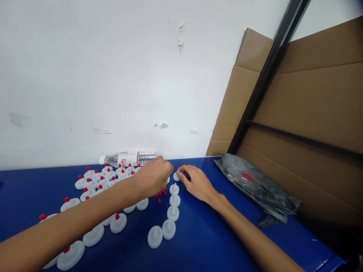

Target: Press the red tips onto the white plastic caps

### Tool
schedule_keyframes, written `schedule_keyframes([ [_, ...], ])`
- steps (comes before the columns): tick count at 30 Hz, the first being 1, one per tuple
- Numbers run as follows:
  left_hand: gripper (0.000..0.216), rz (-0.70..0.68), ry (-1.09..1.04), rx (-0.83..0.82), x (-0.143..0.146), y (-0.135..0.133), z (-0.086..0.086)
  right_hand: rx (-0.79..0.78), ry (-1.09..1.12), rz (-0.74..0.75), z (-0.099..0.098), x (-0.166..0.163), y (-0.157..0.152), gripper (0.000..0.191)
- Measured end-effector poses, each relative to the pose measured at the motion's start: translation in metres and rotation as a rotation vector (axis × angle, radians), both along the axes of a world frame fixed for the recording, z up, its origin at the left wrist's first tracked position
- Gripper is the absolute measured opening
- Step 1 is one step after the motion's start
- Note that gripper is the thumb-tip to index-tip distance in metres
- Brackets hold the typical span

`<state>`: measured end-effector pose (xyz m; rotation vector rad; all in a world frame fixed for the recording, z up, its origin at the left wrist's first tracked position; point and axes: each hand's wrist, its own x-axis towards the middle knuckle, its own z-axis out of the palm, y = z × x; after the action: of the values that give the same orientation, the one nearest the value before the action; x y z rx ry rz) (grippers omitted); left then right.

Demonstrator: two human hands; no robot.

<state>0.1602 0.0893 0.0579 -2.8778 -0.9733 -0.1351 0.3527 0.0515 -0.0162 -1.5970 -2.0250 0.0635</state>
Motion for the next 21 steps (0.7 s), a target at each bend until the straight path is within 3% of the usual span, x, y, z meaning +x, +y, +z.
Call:
schedule_keyframes([
  [4, 0.021, 0.047, 0.052, 0.043, 0.001, 0.011, 0.005, 0.011, -0.009, 0.048, 0.002, -0.001, -0.001, 0.027],
  [8, 0.012, 0.074, 0.057, -0.014, 0.006, 0.02, -0.003, 0.017, -0.03, 0.069, 0.005, -0.002, -0.003, 0.031],
  [12, 0.013, 0.083, 0.061, -0.018, 0.013, 0.026, -0.011, 0.031, -0.044, 0.086, 0.006, -0.003, -0.005, 0.034],
  [21, 0.017, 0.051, 0.033, -0.066, 0.024, 0.033, -0.008, 0.02, -0.017, 0.117, 0.006, -0.003, -0.004, 0.035],
])
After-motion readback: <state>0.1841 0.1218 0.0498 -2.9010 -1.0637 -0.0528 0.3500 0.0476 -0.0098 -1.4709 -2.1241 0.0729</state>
